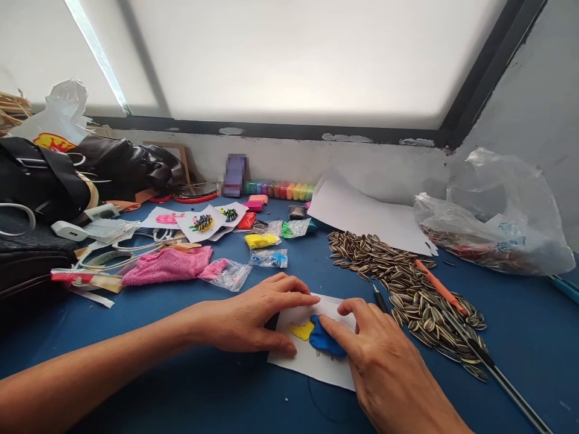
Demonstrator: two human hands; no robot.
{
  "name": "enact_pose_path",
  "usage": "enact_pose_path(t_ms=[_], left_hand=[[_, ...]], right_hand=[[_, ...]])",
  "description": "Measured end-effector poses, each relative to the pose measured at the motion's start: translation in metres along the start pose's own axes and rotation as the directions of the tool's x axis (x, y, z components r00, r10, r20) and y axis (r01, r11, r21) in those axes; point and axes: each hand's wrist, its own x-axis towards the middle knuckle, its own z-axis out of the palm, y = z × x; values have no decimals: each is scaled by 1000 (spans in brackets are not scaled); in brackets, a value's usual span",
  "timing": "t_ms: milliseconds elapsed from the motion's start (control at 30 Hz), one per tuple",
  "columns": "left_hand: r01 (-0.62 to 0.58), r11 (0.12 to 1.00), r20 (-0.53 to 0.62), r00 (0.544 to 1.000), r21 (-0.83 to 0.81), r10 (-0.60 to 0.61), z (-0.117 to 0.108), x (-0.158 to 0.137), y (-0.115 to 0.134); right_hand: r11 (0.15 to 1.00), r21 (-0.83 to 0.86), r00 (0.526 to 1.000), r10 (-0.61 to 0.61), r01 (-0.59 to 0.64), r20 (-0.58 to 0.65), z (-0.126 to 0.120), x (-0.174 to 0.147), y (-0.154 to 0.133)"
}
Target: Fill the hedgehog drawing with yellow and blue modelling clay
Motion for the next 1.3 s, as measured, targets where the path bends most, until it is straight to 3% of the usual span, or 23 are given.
enact_pose_path(t_ms=[600,733,867,1000,1300], left_hand=[[-16,1000,5,1000,10,16,1,1,-6],[-43,999,2,999,10,43,2,1,-9],[-48,999,5,999,23,48,1,2,-10],[-47,999,16,999,25,47,0,2,-7],[-24,1000,43,999,-1,24,-3,3,-3]], right_hand=[[998,7,997,-56,57,-54,-7,4,-3],[993,7,992,-121,121,-41,-10,2,0],[999,23,999,-47,47,-8,-6,-2,-5],[996,19,995,-91,91,32,-3,-5,-9],[980,-43,981,-194,193,-25,-13,3,-13]])
